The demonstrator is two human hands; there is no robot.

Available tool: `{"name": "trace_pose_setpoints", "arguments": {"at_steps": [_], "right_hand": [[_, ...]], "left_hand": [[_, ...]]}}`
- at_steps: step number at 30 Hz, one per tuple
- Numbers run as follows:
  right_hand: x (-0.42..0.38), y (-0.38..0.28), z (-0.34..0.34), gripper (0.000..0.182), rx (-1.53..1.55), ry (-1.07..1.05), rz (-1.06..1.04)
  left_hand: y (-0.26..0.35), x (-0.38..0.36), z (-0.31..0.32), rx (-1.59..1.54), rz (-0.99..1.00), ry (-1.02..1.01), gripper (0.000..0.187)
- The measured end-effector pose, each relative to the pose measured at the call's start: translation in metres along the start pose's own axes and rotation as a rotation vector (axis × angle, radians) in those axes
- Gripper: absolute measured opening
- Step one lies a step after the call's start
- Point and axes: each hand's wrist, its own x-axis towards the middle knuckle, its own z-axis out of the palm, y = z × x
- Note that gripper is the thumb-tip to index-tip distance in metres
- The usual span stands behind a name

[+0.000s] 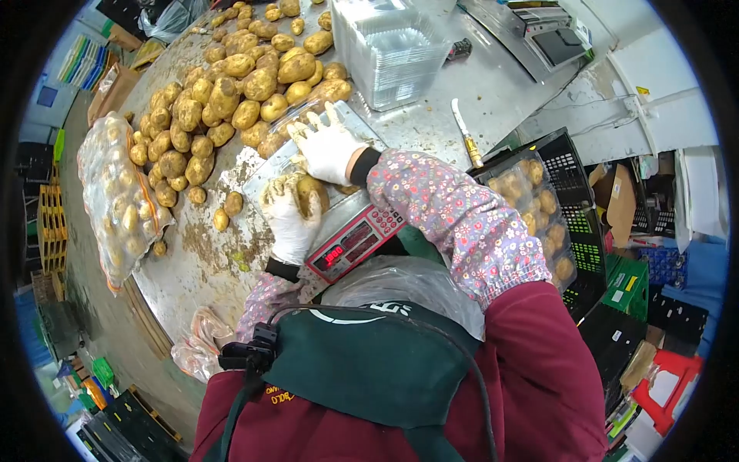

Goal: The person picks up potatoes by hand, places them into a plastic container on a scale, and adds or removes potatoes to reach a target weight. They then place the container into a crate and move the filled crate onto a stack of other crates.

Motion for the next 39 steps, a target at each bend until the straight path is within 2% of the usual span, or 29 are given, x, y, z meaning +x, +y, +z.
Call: {"name": "trace_pose_setpoints", "arguments": {"at_steps": [1,2,4,6,8,10,12,13,14,16,17,18,19,20,21,22,24,25,26,27,28,30,31,32,34,35,37,39], "right_hand": [[-0.001,-0.001,0.013,0.050,-0.063,0.171,-0.049],[-0.005,0.000,0.024,0.050,-0.067,0.173,-0.041],[-0.008,-0.005,0.030,0.042,0.033,0.223,-0.131],[-0.023,-0.008,0.022,0.037,0.268,0.263,-0.150],[-0.032,-0.004,0.005,0.036,0.448,0.265,-0.168],[-0.034,-0.002,0.009,0.039,0.437,0.225,-0.167],[-0.032,-0.006,0.013,0.042,0.252,0.177,-0.068],[-0.031,-0.010,0.014,0.043,0.265,0.120,-0.032],[-0.032,-0.006,0.013,0.043,0.264,0.125,-0.028],[-0.034,0.005,0.006,0.040,0.343,0.089,-0.042],[-0.035,0.018,0.005,0.042,0.692,0.270,0.054],[-0.050,0.028,-0.018,0.041,0.921,0.384,0.220],[-0.061,0.035,-0.030,0.041,0.986,0.517,0.413],[-0.078,0.054,-0.031,0.043,1.041,0.635,0.340],[-0.091,0.058,-0.029,0.045,1.281,0.686,0.535],[-0.106,0.064,-0.022,0.045,1.336,0.696,0.617],[-0.140,0.073,0.011,0.043,1.530,0.477,0.813],[-0.149,0.070,0.008,0.046,1.590,0.249,0.894],[-0.157,0.065,0.005,0.048,1.639,0.018,0.968],[-0.159,0.054,-0.001,0.054,1.692,-0.079,1.010],[-0.161,0.038,-0.014,0.053,1.777,-0.122,1.059],[-0.160,0.020,-0.016,0.044,1.859,-0.183,0.965],[-0.164,0.014,-0.009,0.030,1.811,-0.132,0.851],[-0.174,0.011,0.013,0.021,1.890,0.003,0.759],[-0.178,0.010,0.019,0.021,1.987,-0.006,0.760],[-0.179,0.010,0.020,0.021,1.988,-0.010,0.758],[-0.178,0.006,0.019,0.020,1.982,0.040,0.805],[-0.176,0.001,0.008,0.020,1.971,0.043,0.804]], "left_hand": [[0.000,0.003,-0.004,-0.047,-0.016,-0.001,0.043],[0.002,0.004,-0.007,-0.050,-0.008,-0.002,0.043],[0.006,0.008,-0.017,0.264,0.075,0.026,0.045],[-0.003,0.002,-0.013,0.275,0.005,-0.029,0.044],[-0.014,-0.002,-0.006,0.449,-0.022,0.009,0.045],[-0.011,-0.001,-0.007,0.380,-0.085,-0.060,0.044],[-0.019,-0.002,0.012,0.080,-0.252,0.135,0.055],[-0.023,0.001,0.021,0.189,-0.159,0.353,0.055],[-0.031,0.003,0.027,0.188,-0.153,0.353,0.055],[-0.025,0.023,0.001,-0.853,-0.540,0.213,0.047],[-0.051,0.025,0.008,-1.044,-0.597,0.060,0.044],[-0.055,0.035,0.003,-1.199,-0.792,-0.074,0.046],[-0.062,0.043,0.003,-1.288,-0.807,-0.147,0.048],[-0.070,0.051,0.005,-1.376,-0.822,-0.220,0.051],[-0.079,0.056,0.014,-1.440,-0.780,-0.313,0.057],[-0.074,0.059,0.012,-1.440,-0.787,-0.312,0.057],[-0.052,0.071,-0.001,-1.870,-0.599,-0.147,0.058],[-0.049,0.067,-0.008,-1.735,-0.582,-0.099,0.056],[-0.048,0.059,-0.019,-1.826,-0.640,-0.227,0.051],[-0.042,0.050,-0.030,-1.493,-0.532,-0.280,0.045],[-0.038,0.039,-0.040,-1.158,-0.420,-0.323,0.040],[-0.028,0.001,-0.038,-0.468,-0.084,0.003,0.048],[-0.025,-0.024,-0.035,-0.254,-0.168,0.010,0.051],[-0.027,-0.037,-0.033,-0.591,-0.351,-0.062,0.044],[-0.028,-0.053,-0.033,-1.109,-0.918,-0.373,0.034],[-0.026,-0.060,-0.029,-1.109,-0.921,-0.369,0.034],[-0.020,-0.074,-0.015,-1.330,-0.856,-0.081,0.027],[-0.026,-0.079,-0.010,-1.340,-0.851,-0.063,0.023]]}}
